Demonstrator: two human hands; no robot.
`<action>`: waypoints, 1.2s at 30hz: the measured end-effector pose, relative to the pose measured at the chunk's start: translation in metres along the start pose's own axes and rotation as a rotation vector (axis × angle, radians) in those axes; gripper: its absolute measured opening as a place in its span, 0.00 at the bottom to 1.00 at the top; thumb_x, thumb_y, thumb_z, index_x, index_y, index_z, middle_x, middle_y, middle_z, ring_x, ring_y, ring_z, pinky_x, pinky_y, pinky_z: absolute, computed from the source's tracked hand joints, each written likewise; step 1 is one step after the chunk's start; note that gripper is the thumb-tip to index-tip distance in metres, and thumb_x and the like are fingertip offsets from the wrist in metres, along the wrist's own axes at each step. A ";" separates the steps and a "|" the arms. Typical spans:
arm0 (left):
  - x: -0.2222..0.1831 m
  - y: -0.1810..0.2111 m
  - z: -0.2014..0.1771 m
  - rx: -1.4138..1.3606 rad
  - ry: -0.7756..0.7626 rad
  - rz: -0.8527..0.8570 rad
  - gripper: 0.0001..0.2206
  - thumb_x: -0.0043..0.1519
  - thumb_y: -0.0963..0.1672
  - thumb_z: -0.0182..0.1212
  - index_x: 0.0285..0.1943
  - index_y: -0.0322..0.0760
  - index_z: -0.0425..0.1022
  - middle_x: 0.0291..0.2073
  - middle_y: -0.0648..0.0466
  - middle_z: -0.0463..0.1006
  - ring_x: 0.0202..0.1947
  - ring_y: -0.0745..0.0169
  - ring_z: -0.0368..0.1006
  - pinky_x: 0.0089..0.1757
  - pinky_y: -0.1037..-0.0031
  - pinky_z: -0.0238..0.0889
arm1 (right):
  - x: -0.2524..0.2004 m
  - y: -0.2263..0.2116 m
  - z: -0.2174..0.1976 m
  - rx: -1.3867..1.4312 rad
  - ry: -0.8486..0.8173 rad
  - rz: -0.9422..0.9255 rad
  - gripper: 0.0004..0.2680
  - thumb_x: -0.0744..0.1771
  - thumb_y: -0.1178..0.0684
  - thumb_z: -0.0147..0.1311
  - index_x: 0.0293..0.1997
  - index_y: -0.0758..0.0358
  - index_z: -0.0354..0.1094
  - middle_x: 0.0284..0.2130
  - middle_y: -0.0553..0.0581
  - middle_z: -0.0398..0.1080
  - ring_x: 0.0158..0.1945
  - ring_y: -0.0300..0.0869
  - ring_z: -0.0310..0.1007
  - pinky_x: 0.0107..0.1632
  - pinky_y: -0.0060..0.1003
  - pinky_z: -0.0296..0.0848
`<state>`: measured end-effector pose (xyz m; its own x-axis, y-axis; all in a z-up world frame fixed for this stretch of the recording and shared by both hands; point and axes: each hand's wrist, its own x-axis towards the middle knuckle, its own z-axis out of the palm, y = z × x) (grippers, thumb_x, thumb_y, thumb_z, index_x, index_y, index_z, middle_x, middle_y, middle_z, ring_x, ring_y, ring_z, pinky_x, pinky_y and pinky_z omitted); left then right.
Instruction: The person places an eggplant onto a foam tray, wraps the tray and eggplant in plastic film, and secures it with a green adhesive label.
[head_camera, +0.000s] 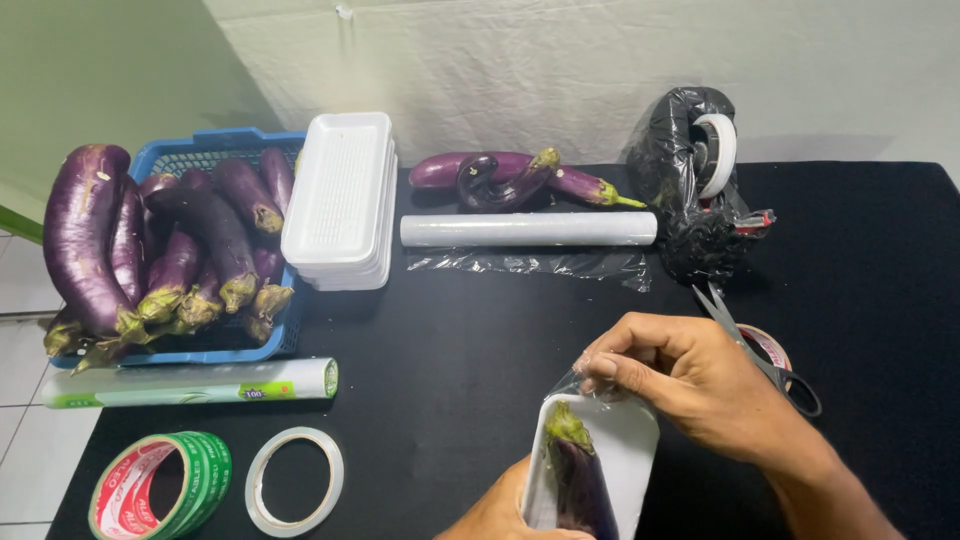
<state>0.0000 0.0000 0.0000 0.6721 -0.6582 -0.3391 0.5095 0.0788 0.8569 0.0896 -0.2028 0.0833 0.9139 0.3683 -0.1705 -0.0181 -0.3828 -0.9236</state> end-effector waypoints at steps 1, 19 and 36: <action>0.001 -0.004 -0.001 -0.001 0.000 0.001 0.36 0.50 0.53 0.69 0.68 0.38 0.64 0.53 0.56 0.74 0.55 0.68 0.72 0.56 0.76 0.67 | 0.002 0.009 0.000 -0.001 -0.001 0.001 0.07 0.65 0.54 0.62 0.32 0.62 0.86 0.25 0.51 0.86 0.28 0.33 0.81 0.33 0.26 0.76; -0.009 0.022 -0.002 0.080 0.104 -0.016 0.36 0.47 0.51 0.69 0.67 0.38 0.69 0.46 0.60 0.75 0.49 0.73 0.72 0.50 0.78 0.66 | 0.030 0.056 0.020 0.387 -0.320 0.166 0.10 0.68 0.54 0.59 0.27 0.66 0.70 0.19 0.52 0.66 0.21 0.35 0.59 0.24 0.31 0.57; -0.007 0.018 -0.004 -0.065 0.167 0.345 0.35 0.47 0.54 0.73 0.61 0.36 0.68 0.52 0.53 0.75 0.54 0.64 0.73 0.52 0.74 0.68 | 0.024 0.060 0.054 0.680 -0.414 0.244 0.13 0.64 0.49 0.63 0.47 0.64 0.69 0.36 0.60 0.74 0.37 0.41 0.74 0.41 0.36 0.72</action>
<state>0.0071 0.0088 0.0165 0.8855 -0.4542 -0.0983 0.2674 0.3251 0.9071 0.0884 -0.1714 0.0057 0.6318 0.6740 -0.3828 -0.5589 0.0540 -0.8275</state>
